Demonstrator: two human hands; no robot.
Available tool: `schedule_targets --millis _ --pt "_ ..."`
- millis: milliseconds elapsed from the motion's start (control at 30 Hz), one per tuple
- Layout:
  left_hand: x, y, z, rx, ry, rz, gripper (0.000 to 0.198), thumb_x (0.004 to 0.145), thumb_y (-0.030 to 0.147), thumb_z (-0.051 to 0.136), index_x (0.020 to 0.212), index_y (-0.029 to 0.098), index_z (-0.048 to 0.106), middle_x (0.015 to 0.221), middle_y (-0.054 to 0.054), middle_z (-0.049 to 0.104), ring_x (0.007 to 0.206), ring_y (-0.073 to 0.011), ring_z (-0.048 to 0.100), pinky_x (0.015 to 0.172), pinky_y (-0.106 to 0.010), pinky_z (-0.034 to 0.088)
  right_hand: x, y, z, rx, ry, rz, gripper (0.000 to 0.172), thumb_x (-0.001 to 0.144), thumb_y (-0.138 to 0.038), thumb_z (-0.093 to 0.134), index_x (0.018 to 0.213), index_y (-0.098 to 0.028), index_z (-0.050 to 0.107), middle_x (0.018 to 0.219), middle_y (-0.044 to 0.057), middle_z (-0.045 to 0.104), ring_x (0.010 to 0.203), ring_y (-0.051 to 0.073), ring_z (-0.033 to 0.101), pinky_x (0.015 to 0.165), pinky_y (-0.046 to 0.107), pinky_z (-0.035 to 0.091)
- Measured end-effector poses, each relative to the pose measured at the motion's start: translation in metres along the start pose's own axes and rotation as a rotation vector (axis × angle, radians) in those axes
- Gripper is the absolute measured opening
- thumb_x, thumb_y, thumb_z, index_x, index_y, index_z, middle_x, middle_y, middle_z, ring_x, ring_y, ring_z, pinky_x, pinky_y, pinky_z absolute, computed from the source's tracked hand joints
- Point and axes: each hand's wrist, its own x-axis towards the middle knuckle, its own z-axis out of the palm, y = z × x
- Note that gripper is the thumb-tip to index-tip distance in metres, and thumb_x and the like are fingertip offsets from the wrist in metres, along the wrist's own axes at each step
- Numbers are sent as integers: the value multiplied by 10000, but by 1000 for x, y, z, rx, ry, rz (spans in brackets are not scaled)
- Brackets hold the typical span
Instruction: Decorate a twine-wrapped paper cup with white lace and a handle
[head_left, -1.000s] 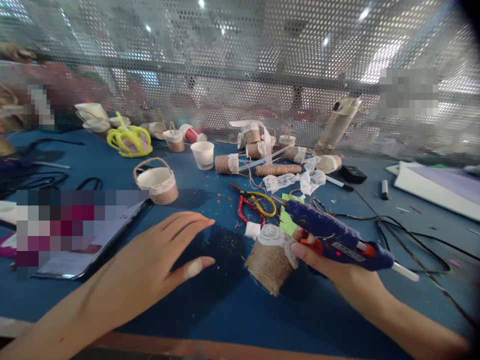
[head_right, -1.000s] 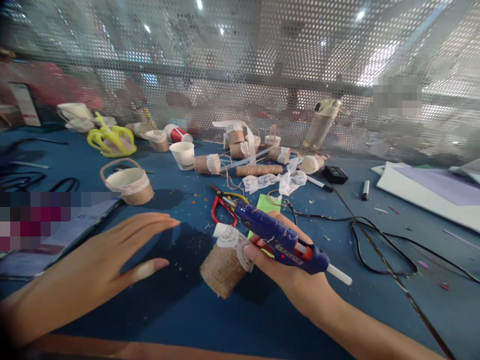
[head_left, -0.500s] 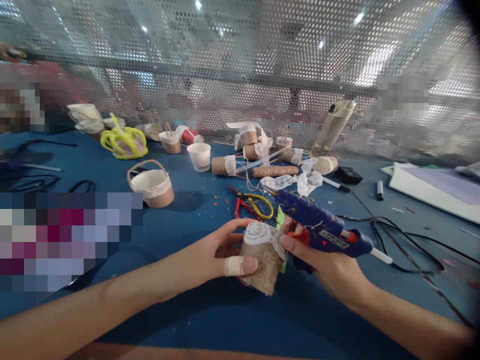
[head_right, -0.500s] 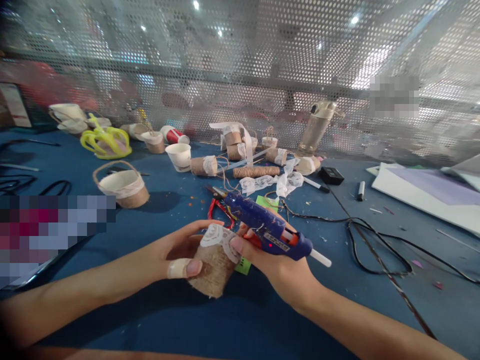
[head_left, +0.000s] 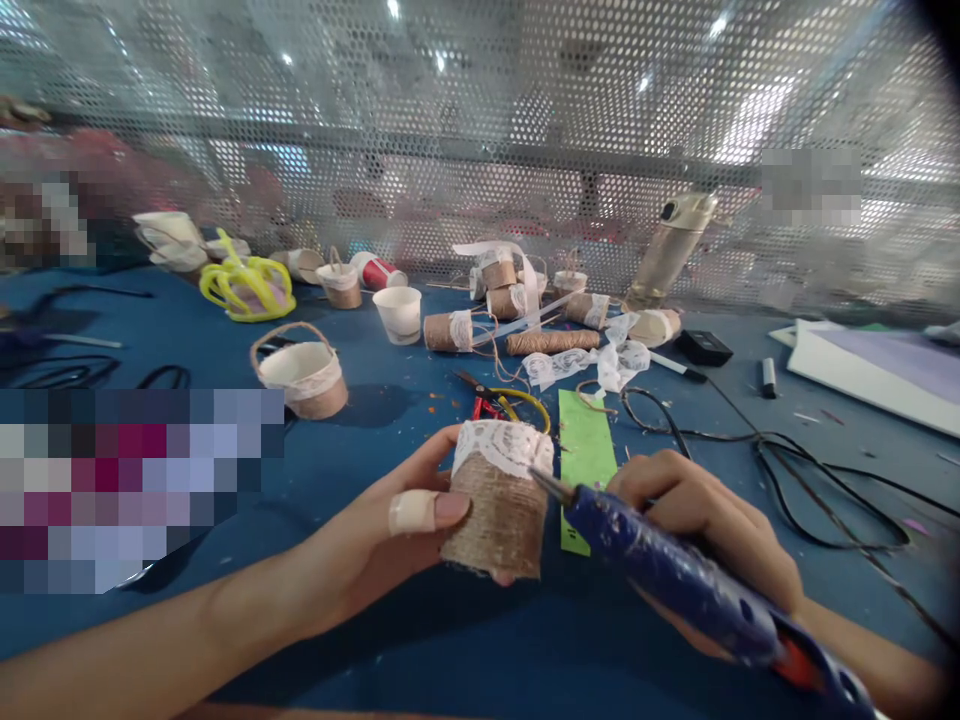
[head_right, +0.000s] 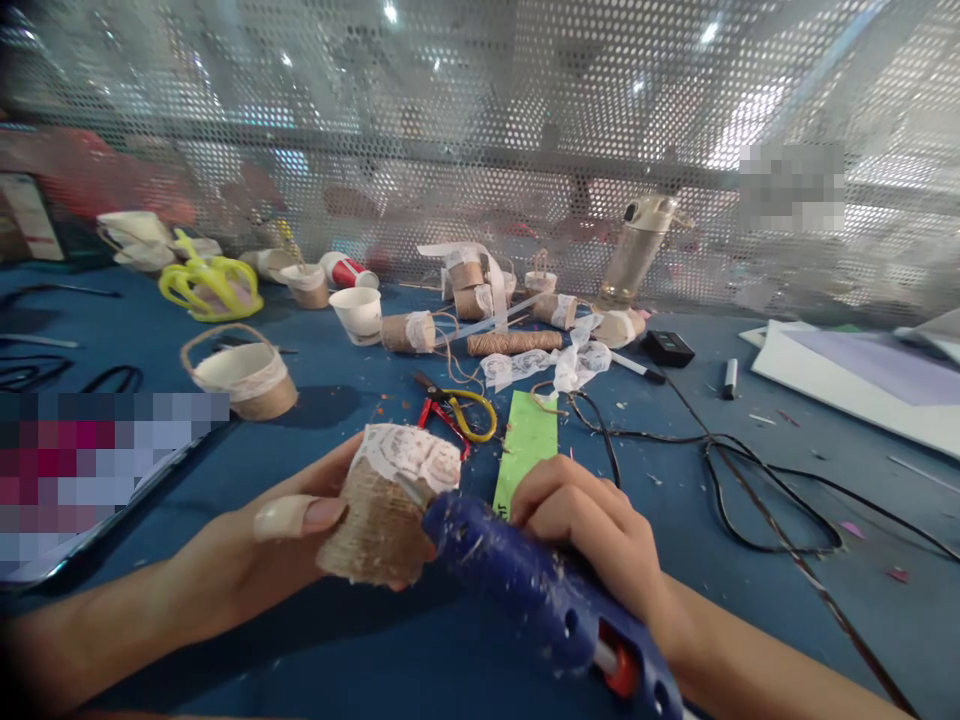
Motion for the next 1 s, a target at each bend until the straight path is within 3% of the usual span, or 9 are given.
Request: schedule_targets --millis 167,300,400,600,833,1000 --pt "2 0 0 -20 -1 55 387 918 236 665 1297 175 619 1226 -137 711 1018 -276 713 860 -380 605 -9 4 -3 -115 -54 -14 150 904 -67 518 886 -211 479 843 42 549 693 164 560 601 316 424" --pt "2 -1 -3 -20 12 92 378 927 207 655 1302 176 627 1261 -142 705 1086 -305 697 896 -436 609 -8 4 -4 -182 -74 5 218 840 -93 605 877 -227 437 818 22 500 668 158 516 567 298 394" --pt "1 -1 -3 -7 28 81 395 922 224 673 1311 181 619 1258 -144 708 1091 -314 698 909 -440 602 -5 4 -3 -229 -65 27 297 799 -88 649 870 -243 405 803 10 490 667 163 509 569 296 393" --pt "-2 -2 -4 91 52 9 525 910 299 709 1393 201 529 1236 -153 708 1053 -295 702 904 -401 576 -6 4 -3 -233 -61 28 275 804 -87 621 867 -247 406 783 10 484 653 169 499 565 304 387" --pt "-5 -4 -7 149 76 -13 538 907 314 717 1396 225 510 1284 -133 681 1099 -278 680 941 -377 544 -9 5 1 -267 4 55 268 839 -111 620 815 -250 392 734 -18 388 608 153 457 549 299 359" --pt "-2 -1 -5 130 91 4 502 912 291 708 1376 222 527 1334 -151 648 1147 -315 658 959 -453 555 -7 2 -1 -270 -32 36 216 867 -167 640 852 -249 441 764 10 503 634 168 515 551 314 398"
